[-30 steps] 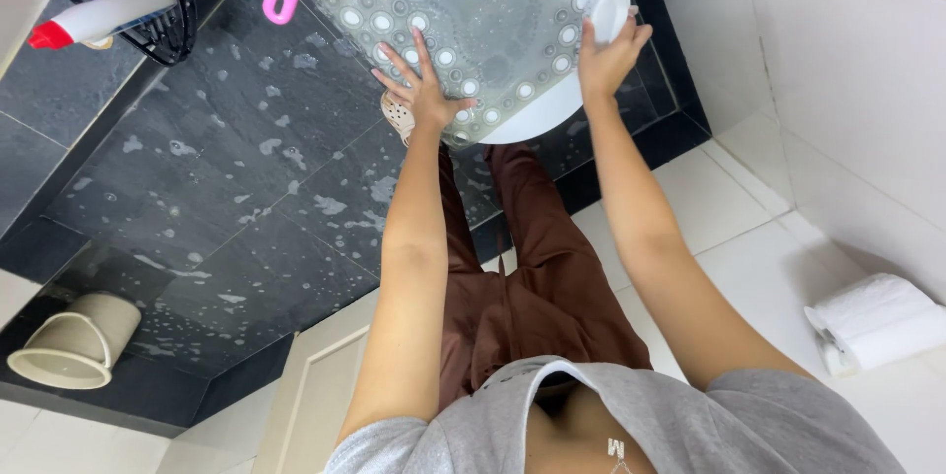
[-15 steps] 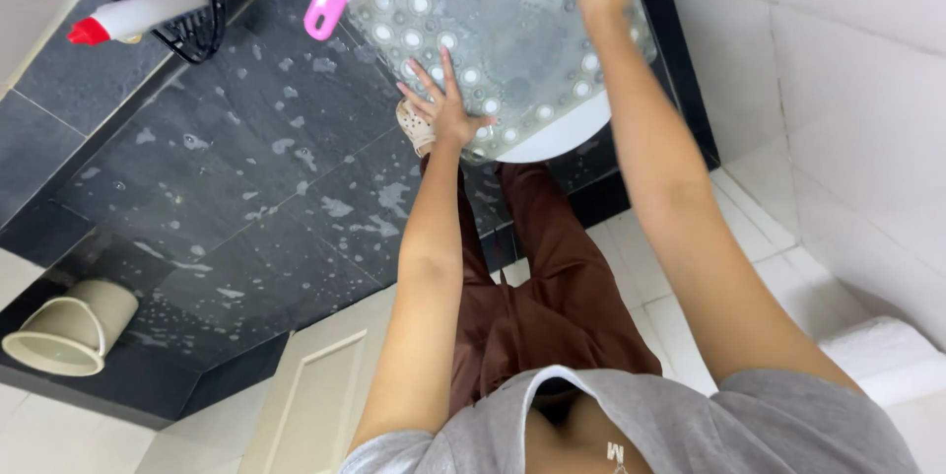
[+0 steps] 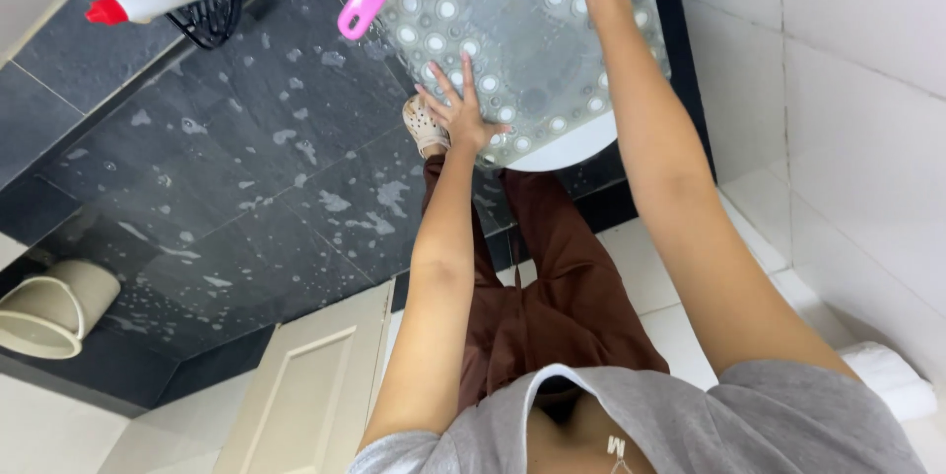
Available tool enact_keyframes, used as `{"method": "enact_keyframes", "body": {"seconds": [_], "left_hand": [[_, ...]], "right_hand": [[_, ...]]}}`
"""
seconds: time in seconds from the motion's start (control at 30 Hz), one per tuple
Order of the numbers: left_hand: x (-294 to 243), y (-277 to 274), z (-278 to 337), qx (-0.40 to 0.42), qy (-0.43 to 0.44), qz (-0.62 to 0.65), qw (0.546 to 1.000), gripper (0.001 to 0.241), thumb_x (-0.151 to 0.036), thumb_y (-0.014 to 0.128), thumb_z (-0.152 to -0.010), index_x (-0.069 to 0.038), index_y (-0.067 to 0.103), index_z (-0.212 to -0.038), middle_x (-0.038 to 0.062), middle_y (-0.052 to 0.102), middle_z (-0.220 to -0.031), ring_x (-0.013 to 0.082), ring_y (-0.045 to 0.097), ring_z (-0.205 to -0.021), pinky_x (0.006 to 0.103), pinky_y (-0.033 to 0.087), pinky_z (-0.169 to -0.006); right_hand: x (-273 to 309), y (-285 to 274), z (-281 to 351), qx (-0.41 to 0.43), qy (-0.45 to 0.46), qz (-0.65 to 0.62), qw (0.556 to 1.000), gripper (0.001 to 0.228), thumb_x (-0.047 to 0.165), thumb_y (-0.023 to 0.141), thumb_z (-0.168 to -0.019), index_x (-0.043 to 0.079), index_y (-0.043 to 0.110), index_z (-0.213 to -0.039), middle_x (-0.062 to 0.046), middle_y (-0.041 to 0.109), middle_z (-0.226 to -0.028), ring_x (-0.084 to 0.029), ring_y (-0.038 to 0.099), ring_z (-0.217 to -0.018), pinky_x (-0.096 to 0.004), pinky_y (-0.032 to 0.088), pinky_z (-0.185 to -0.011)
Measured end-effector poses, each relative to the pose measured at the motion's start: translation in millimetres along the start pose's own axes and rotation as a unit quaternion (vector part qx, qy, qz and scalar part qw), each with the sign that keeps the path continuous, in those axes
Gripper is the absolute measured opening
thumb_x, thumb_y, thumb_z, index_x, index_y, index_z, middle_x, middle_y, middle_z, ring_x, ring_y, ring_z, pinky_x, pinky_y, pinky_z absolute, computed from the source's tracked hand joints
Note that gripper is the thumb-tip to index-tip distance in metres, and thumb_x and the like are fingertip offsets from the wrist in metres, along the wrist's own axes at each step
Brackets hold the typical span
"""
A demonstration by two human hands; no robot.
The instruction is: The person fills a pink scoop with water from a sink and pours it onto the floor and a transparent mat. They then add a cleaning agent to the scoop, mix it with water, and use a brush to scrub the mat and the floor.
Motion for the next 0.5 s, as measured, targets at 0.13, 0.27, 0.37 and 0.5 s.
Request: {"method": "enact_keyframes", "body": {"seconds": [0.13,0.27,0.37,0.5], "left_hand": [[0,0,-8,0.003,0.000,-0.002,1.000,0.161,-0.036,0.105,-0.050,-0.050,-0.017,-0.154,0.014,-0.042,-0.158,0.0518,-0.036,-0.145,0.0687,0.000,-0.122],[4,12,-13,-0.001,0.011,0.002,1.000,0.162,-0.034,0.105,-0.051,-0.048,-0.019,-0.153,0.014,-0.044,-0.157,0.0519,-0.037,-0.144,0.0692,0.000,-0.121],[0,8,-10,-0.002,0.006,0.011,1.000,0.161,-0.034,0.105,-0.050,-0.050,-0.019,-0.152,0.012,-0.044,-0.157,0.0507,-0.038,-0.143,0.0687,0.001,-0.122],[0,3,-5,0.006,0.004,0.012,1.000,0.161,-0.033,0.105,-0.050,-0.051,-0.018,-0.153,0.012,-0.044,-0.158,0.0495,-0.038,-0.144,0.0688,0.001,-0.122]], "right_hand": [[66,7,53,-0.090,-0.111,-0.040,0.989,0.066,0.022,0.085,-0.087,-0.008,0.050,-0.134,-0.025,0.058,-0.127,-0.043,0.059,-0.114,-0.046,0.048,-0.103],[100,25,144,0.074,-0.164,-0.037,0.983,0.095,0.019,0.087,-0.079,-0.006,0.035,-0.154,-0.033,0.045,-0.139,-0.044,0.066,-0.110,-0.043,0.055,-0.096],[70,-4,134,0.066,-0.150,-0.127,0.978,0.076,0.019,0.085,-0.091,0.004,0.038,-0.149,-0.017,0.056,-0.134,-0.038,0.071,-0.109,-0.043,0.057,-0.097],[-12,-74,91,-0.063,-0.078,-0.055,0.993,0.063,0.014,0.086,-0.095,-0.006,0.049,-0.143,-0.024,0.043,-0.141,-0.037,0.068,-0.111,-0.042,0.059,-0.095]]}}
Point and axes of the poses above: each hand's wrist, its own z-axis away from the middle knuckle, its own y-axis out of the palm, x = y × z, the point moved 7 cm from there along -z, towards the middle knuckle
